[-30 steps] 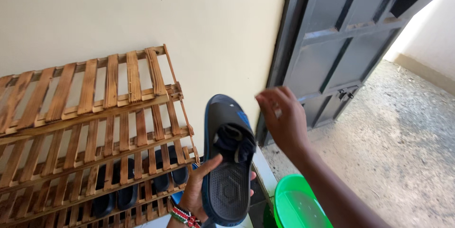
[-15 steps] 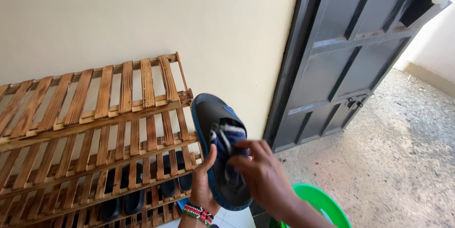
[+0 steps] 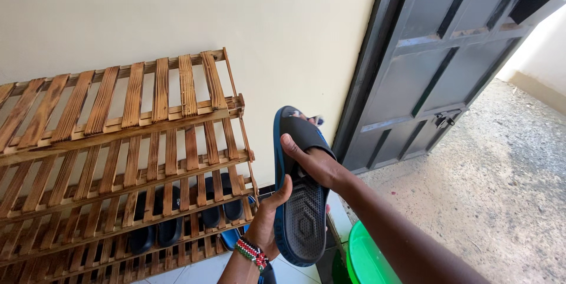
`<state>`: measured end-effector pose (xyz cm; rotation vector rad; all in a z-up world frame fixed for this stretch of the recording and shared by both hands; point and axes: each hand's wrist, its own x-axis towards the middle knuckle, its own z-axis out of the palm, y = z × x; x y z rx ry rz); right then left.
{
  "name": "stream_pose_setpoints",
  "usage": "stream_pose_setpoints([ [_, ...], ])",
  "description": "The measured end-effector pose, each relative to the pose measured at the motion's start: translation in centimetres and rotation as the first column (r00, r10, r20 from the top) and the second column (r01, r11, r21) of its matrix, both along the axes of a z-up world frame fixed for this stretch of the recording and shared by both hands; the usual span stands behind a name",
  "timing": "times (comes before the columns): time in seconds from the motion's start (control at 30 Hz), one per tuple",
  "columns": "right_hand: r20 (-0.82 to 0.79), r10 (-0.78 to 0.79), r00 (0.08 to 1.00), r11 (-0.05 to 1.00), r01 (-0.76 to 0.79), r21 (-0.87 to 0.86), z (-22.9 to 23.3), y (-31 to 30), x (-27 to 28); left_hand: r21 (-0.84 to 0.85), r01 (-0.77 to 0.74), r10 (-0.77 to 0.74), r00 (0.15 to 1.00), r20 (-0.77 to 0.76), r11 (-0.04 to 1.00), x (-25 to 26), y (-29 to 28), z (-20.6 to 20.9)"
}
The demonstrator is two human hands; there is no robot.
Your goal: The person selects a pair of black slides from a wooden shoe rack, then uses a cloth to wipe them after dipping the cloth in a green basin of water. The person scrubs the slides thoroughly and places them back on the rack.
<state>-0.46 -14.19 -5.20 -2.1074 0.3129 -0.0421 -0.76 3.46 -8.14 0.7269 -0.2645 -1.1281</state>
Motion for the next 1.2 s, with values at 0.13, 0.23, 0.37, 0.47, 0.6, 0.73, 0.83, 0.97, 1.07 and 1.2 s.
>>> stream_pose_setpoints([
  [0.13,-0.001,0.041,0.999,0.97,-0.039,0.242,0.5,1.9,-1.3,-0.059,-0.128,0.118,0.982,-0.147,0.99,0.1,0.8,1.4],
  [0.23,0.263,0.154,0.952,0.985,-0.128,-0.114,-0.6,4.4,-3.6,0.065,-0.321,0.327,0.924,-0.197,0.945,0.7,0.9,2.3],
  [0.37,0.114,-0.06,0.992,0.995,0.068,-0.067,-2.8,2.6,0.7,-0.015,-0.122,0.119,0.984,-0.136,0.992,2.1,0.7,1.5],
  [0.47,0.408,0.305,0.86,0.549,0.191,-0.813,-1.7,-2.7,5.7,-0.091,0.035,-0.045,0.994,-0.1,0.995,1.4,0.2,0.5],
  [0.6,0.487,0.208,0.848,0.885,0.049,-0.464,-1.2,-3.0,5.2,-0.075,0.058,-0.06,0.998,-0.017,0.995,1.1,-0.1,1.5],
  [0.73,0.071,-0.1,0.992,0.939,0.07,0.338,-4.3,-2.9,4.3,-0.034,0.006,-0.007,0.999,-0.042,0.999,1.8,0.0,2.3],
  [0.83,0.0,0.141,0.99,0.669,-0.095,-0.737,-6.2,-4.3,5.9,-0.139,0.003,-0.004,1.0,-0.009,0.99,1.8,-0.4,2.3],
  [0.97,0.25,-0.041,0.967,0.97,0.099,-0.223,-1.0,-4.3,5.9,-0.167,0.031,-0.027,0.999,0.027,0.986,-0.1,-1.9,2.7],
  [1.07,0.143,-0.026,0.989,0.999,0.02,0.048,2.8,-2.4,4.1,-0.15,-0.02,0.015,0.999,-0.031,0.988,-0.4,-1.7,3.5],
  [1.2,-0.081,-0.054,0.995,0.994,0.061,0.091,2.5,0.7,1.7,-0.007,-0.225,0.224,0.973,-0.053,0.974,0.7,-3.1,3.6],
])
